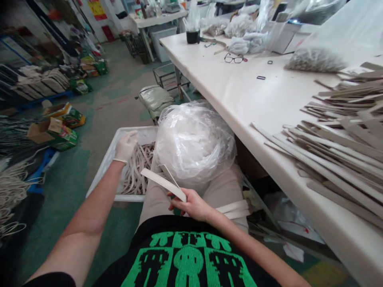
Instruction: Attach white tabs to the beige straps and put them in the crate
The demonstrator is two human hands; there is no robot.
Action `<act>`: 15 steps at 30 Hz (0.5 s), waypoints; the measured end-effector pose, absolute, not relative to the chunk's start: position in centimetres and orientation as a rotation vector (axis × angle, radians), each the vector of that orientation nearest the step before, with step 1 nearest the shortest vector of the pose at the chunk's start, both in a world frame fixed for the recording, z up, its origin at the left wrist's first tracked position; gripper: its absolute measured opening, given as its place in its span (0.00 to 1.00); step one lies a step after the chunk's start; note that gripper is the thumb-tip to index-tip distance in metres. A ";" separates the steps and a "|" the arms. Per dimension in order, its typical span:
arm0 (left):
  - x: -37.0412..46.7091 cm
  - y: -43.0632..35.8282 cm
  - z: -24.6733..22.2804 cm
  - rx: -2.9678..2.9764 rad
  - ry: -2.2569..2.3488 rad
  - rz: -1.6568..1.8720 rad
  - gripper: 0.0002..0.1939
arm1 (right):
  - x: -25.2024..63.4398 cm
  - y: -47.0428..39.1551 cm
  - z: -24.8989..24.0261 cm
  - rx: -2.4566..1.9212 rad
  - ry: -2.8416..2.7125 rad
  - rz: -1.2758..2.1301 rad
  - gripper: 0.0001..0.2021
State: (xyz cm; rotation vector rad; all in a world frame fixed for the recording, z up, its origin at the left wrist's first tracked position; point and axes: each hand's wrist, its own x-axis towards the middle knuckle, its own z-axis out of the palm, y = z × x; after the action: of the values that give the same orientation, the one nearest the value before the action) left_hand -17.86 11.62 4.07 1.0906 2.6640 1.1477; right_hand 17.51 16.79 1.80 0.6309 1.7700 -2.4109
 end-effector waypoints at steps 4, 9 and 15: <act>-10.0 15.9 2.0 1.660 2.668 0.753 0.22 | 21.0 17.8 -0.7 0.858 1.734 -2.446 0.27; -6.1 22.3 1.5 1.985 2.548 0.542 0.30 | 23.0 18.5 -2.1 1.003 1.744 -2.465 0.28; -6.7 26.0 0.8 1.690 2.323 0.789 0.08 | 23.0 18.7 -2.3 1.038 1.766 -2.470 0.25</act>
State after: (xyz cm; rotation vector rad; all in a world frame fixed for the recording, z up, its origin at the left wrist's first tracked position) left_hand -6.71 26.04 0.81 1.6895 2.3228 0.7890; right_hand 23.02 18.66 -2.27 1.0377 1.7659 -2.4702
